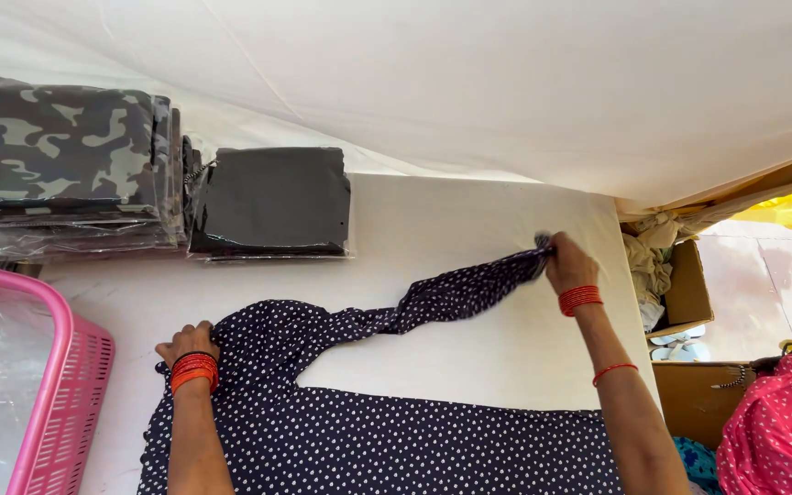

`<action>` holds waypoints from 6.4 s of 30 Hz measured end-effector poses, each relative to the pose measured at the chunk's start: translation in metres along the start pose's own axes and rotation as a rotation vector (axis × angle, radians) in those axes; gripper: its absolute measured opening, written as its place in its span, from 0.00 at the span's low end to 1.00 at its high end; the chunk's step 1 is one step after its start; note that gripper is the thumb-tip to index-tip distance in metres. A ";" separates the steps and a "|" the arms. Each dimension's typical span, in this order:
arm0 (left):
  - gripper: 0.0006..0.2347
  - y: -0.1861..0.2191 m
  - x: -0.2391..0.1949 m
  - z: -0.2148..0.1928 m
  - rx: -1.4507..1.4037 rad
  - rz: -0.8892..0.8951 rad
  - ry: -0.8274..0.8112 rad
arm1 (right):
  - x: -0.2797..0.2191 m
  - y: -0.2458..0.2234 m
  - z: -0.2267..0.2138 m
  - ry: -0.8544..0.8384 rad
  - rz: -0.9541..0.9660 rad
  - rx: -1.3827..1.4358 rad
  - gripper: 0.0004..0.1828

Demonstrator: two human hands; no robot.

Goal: The person folds a pair of dark blue polka-dotted pants on a white table, then places them into a clear plastic bag. The person then folds a pair of light gray pants with red patterns on the same table.

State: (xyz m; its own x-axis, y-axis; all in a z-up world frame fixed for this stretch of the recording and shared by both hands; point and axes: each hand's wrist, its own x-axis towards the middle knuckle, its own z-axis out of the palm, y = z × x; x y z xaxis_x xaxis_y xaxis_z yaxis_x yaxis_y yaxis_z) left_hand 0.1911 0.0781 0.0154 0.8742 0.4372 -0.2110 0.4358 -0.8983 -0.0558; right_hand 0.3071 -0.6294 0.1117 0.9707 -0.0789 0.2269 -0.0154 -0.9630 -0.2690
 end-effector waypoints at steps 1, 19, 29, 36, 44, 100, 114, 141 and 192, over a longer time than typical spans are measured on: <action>0.20 -0.006 -0.005 -0.005 0.001 0.001 -0.001 | 0.000 0.001 -0.011 -0.001 0.001 0.000 0.12; 0.14 -0.070 -0.146 0.047 -0.233 -0.014 0.351 | -0.124 0.064 0.045 -0.058 0.120 0.046 0.36; 0.10 -0.082 -0.147 0.036 -0.051 0.015 0.327 | -0.052 0.010 0.047 -0.548 -0.170 -0.559 0.34; 0.07 -0.084 -0.149 0.007 -0.185 -0.030 0.385 | -0.036 0.107 0.053 -0.283 -0.031 -0.354 0.08; 0.06 -0.134 -0.209 0.009 -0.236 0.201 0.499 | -0.161 0.136 -0.073 0.126 0.032 -0.074 0.17; 0.15 -0.204 -0.298 0.157 -1.509 -0.826 0.307 | -0.473 0.266 0.005 0.343 1.164 0.830 0.21; 0.14 -0.213 -0.292 0.178 -1.015 -0.730 0.410 | -0.464 0.262 -0.006 0.256 0.975 0.531 0.20; 0.23 0.154 -0.223 0.114 -0.099 0.682 0.252 | -0.346 0.099 0.014 -0.300 0.003 -0.289 0.33; 0.05 0.151 -0.207 0.090 -0.231 0.434 0.316 | -0.315 0.113 0.011 -0.166 -0.014 -0.067 0.13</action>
State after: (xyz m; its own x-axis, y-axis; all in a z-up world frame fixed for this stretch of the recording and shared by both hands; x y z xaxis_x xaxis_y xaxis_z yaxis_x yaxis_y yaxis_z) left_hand 0.0567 -0.1518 -0.0372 0.9892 0.0551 0.1360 0.0281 -0.9808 0.1930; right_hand 0.0018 -0.7108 -0.0002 0.9971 -0.0274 0.0708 -0.0125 -0.9791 -0.2028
